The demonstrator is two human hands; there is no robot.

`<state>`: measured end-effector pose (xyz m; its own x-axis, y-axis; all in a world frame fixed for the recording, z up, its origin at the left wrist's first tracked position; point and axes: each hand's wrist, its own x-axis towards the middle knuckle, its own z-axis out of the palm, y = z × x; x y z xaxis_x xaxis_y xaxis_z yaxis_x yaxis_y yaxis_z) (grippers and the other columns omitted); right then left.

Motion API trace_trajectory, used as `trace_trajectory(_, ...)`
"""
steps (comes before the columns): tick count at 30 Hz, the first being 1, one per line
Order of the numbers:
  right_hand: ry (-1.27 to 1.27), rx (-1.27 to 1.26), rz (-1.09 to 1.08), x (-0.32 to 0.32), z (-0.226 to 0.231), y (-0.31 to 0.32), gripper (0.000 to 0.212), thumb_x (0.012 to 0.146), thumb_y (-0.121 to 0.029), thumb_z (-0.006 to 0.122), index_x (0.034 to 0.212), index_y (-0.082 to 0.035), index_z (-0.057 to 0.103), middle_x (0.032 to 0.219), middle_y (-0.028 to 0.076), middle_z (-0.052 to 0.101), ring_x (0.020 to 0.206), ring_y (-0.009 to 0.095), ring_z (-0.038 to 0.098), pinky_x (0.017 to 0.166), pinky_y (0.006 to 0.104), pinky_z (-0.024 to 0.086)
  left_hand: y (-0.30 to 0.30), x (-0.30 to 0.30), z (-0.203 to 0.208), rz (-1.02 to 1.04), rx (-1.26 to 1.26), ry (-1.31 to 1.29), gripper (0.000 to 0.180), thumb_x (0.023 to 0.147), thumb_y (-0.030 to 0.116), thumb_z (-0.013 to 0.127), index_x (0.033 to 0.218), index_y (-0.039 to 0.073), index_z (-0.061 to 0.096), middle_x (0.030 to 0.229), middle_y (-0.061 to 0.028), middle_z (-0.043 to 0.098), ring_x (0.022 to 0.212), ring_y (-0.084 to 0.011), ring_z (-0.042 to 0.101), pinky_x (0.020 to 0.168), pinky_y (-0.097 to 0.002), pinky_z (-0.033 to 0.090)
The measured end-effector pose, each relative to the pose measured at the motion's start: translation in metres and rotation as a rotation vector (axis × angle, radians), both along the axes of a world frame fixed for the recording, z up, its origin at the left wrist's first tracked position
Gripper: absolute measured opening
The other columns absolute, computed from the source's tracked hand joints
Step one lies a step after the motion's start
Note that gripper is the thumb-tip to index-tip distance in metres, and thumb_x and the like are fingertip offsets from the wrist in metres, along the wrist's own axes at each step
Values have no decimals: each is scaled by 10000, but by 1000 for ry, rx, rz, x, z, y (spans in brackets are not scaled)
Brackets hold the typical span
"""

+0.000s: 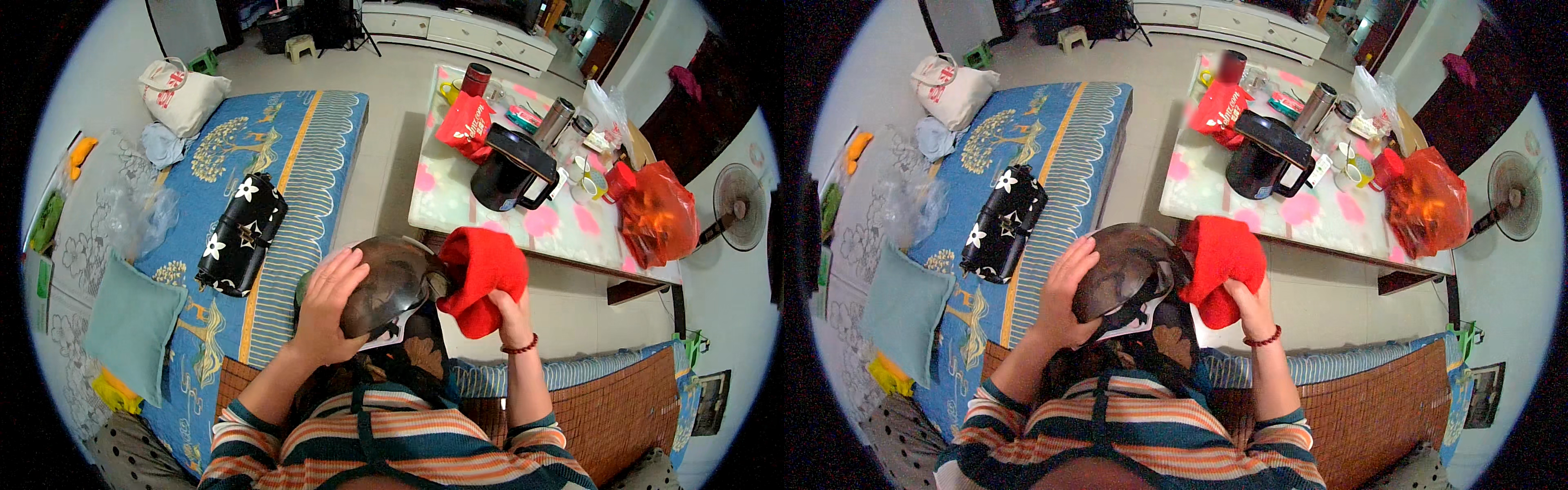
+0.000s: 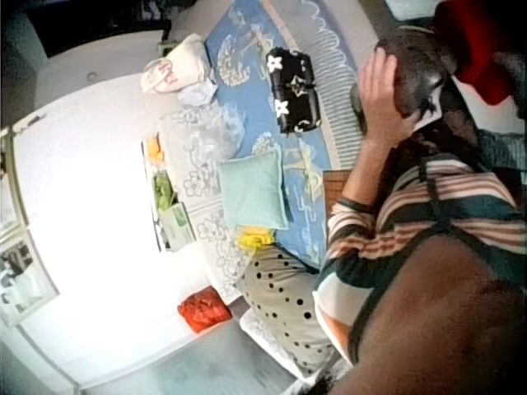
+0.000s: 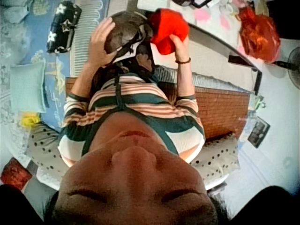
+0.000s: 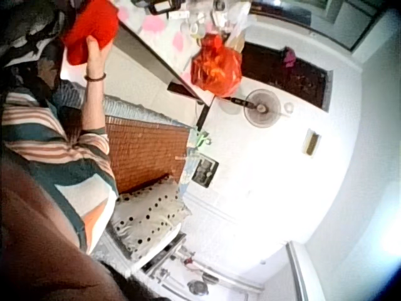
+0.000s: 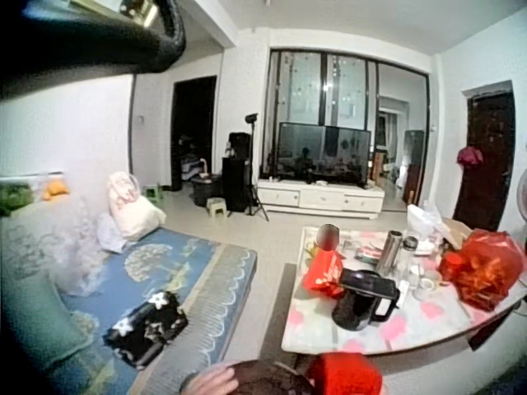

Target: The person wipes the exterior and interior of a motorcycle helmet and a handbag using a red cloth.

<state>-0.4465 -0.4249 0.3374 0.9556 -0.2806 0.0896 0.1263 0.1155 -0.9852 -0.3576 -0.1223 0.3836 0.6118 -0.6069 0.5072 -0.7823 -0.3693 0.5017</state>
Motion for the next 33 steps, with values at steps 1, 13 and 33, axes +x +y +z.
trace_trajectory(1, -47, 2, 46, -1, 21, 6, 607, 771, -190, 708, 1300, 17, 494, 1259, 92, 589, 1168, 220, 557, 1020, 385, 415, -1, -1, 0, -12, 5, -10, 786, 601, 185, 722, 1323, 4, 467, 1445, -246, 412, 1358, -415, 382, 1119, -476, 297)
trace_trajectory(13, -408, -1238, 472, 50, 107, 96, 634, 679, -252, 762, 1282, -211, 569, 1472, 111, 398, 1351, 352, 379, 1080, 574, 291, 3, -1, -20, -204, -404, 790, 764, 828, 305, 721, 1438, 42, 343, 1471, -164, 392, 1365, -294, 389, 1135, -445, 303)
trace_trajectory(33, -37, -161, 165, 17, 5, 51, 703, 803, -208, 757, 1384, 8, 425, 1410, 160, 462, 1311, 253, 439, 1099, 384, 333, 6, 3, -14, 54, -458, 153, 655, 691, -71, 558, 1336, -67, 446, 1415, -239, 450, 1350, -352, 413, 1134, -432, 292)
